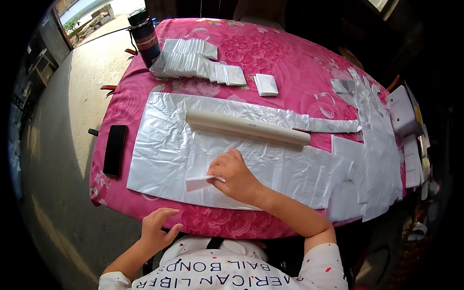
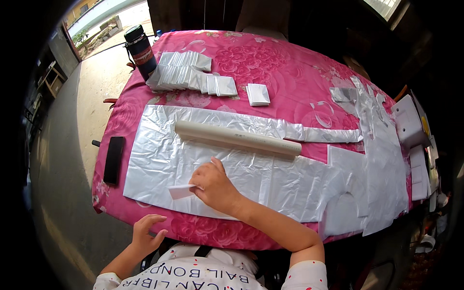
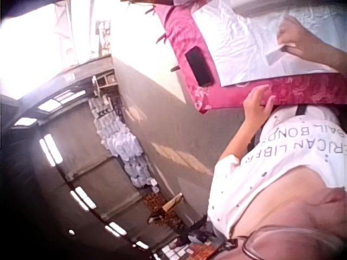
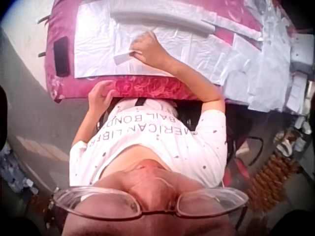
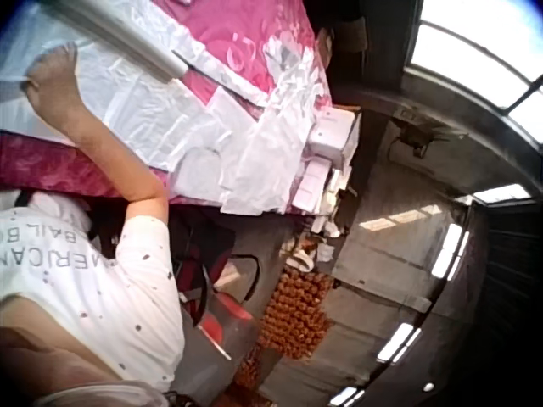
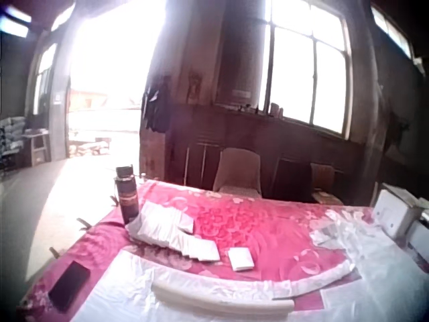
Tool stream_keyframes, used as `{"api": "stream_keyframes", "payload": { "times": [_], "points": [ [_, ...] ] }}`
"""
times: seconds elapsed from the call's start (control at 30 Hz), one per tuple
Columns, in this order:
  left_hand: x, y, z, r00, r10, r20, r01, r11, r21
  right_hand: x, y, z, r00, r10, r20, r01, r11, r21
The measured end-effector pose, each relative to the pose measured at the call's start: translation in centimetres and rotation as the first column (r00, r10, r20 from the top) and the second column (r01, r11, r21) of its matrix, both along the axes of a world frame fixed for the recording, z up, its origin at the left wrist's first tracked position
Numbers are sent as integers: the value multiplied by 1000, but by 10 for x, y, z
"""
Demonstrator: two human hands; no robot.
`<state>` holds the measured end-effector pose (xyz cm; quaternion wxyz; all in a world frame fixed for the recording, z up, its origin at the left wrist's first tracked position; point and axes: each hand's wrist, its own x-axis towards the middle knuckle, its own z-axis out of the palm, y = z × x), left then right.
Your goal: The person repeatedly unrolls a plastic wrap roll, tears off a sheet, and wraps small rectangular items on a pink tablecloth. The wrapped items are stacked on the table as the process continues.
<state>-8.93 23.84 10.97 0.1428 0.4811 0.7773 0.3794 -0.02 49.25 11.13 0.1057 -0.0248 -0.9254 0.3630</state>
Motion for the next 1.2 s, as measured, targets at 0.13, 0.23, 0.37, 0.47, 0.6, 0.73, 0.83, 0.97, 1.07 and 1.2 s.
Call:
{"api": "stream_keyframes", "payload": {
  "times": [0.13,0.23,0.37,0.47,0.6,0.73,0.83,0.97,1.07,1.2],
  "points": [
    [3,8,-9,962,-2,272,4,1000,-8,-36,124,-9,863,-500,71,406,602,-687],
    [-1,15,-8,916,-11,402,37,998,-57,-58,215,-33,699,-712,67,515,435,-739],
    [-7,30,-5,915,-52,400,83,995,-61,-68,292,-85,434,-900,35,834,387,-393],
    [-3,31,-5,927,-56,371,87,994,-68,-73,258,-48,369,-911,186,898,401,183],
    [-3,35,-8,949,-103,296,125,991,-56,-57,227,-19,407,-913,8,779,351,520],
    [-4,44,-8,959,-147,244,149,989,10,3,176,-13,897,-437,60,432,898,87],
    [-3,65,-8,958,-268,108,265,964,39,57,144,-16,858,-504,95,439,817,374],
    [4,103,-24,929,-357,94,357,934,18,110,84,-23,797,-602,46,528,732,429],
    [22,139,-35,941,-333,-55,334,942,17,132,29,-23,837,-538,101,510,833,217],
    [47,170,-48,897,-382,-221,393,920,5,173,25,-41,856,-510,88,475,841,259]
  ]
}}
